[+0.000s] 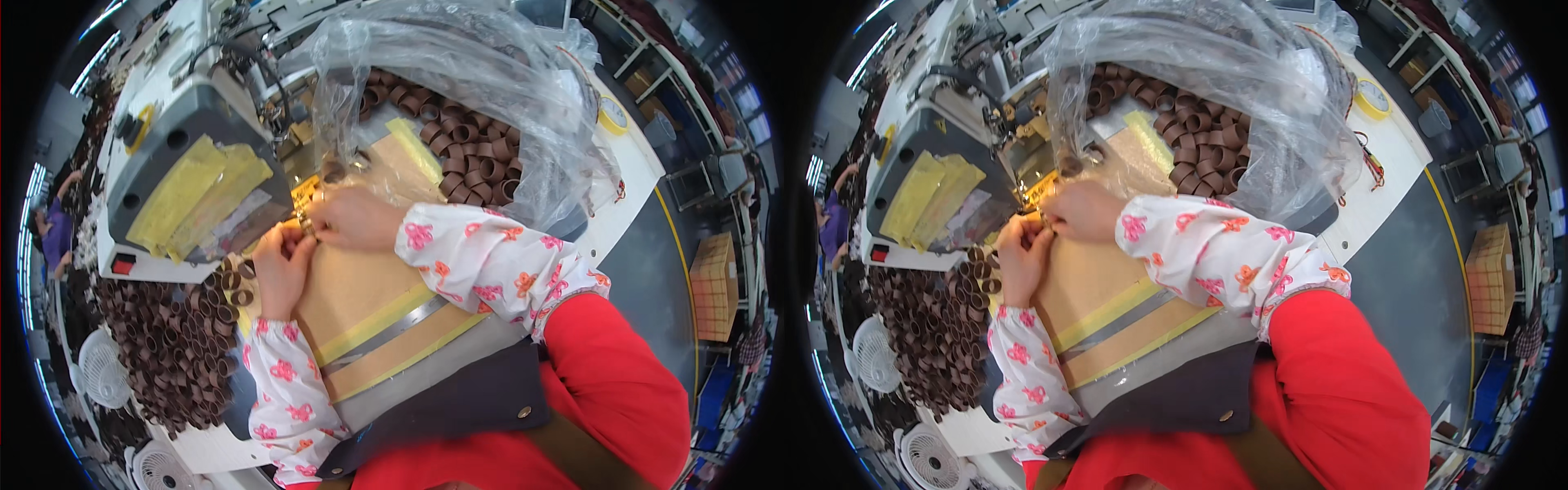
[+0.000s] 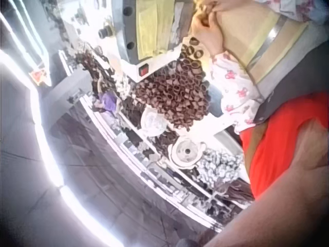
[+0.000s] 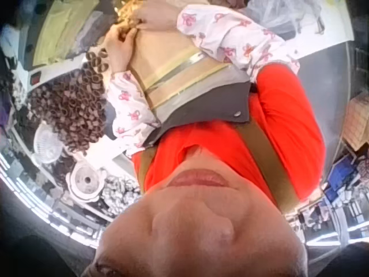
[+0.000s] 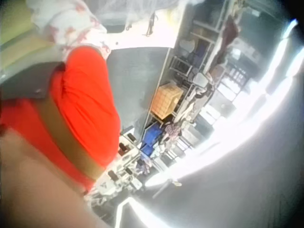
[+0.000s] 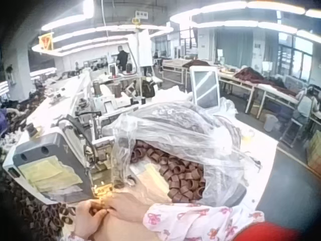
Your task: Using an industrial press machine to process small brown leather loop components.
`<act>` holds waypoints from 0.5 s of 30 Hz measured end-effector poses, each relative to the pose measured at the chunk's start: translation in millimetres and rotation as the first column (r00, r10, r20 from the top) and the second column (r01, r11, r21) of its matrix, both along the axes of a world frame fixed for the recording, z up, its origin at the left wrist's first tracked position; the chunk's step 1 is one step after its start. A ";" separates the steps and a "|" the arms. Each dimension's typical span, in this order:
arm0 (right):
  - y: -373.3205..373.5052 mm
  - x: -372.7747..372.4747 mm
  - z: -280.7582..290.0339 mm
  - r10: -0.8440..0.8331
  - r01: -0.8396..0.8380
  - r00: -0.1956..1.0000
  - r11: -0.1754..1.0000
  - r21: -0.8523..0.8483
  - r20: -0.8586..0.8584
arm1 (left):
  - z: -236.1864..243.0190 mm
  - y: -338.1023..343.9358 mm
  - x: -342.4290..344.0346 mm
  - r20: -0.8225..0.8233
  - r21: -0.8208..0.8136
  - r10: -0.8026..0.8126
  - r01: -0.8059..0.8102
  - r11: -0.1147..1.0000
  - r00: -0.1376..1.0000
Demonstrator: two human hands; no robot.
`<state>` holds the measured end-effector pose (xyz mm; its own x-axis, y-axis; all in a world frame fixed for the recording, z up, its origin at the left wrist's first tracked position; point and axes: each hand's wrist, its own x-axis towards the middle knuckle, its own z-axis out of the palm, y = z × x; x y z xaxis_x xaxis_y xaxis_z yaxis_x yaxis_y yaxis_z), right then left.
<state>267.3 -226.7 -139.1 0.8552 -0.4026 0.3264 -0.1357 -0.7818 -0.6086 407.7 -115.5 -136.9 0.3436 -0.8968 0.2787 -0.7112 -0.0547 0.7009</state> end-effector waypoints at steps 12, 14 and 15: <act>10.0 -11.6 -5.4 -0.002 -0.029 0.996 0.928 0.372 0.084 | -5.4 13.1 -15.5 -0.045 0.025 -0.130 0.131 0.991 0.990; 10.8 -14.2 -5.8 0.032 -0.056 0.997 0.931 0.360 0.071 | -6.1 18.7 -12.1 -0.315 0.019 0.013 -0.007 1.000 0.949; 13.6 -14.9 -1.2 0.060 -0.078 0.996 0.932 0.355 0.062 | -5.2 19.4 -12.9 -0.287 -0.055 -0.032 0.017 0.998 0.958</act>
<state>252.5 -213.0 -140.2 0.8716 -0.4409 0.2145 -0.0524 -0.5187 -0.8534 394.8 -96.2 -142.0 0.3943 -0.8928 0.2176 -0.4801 0.0018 0.8772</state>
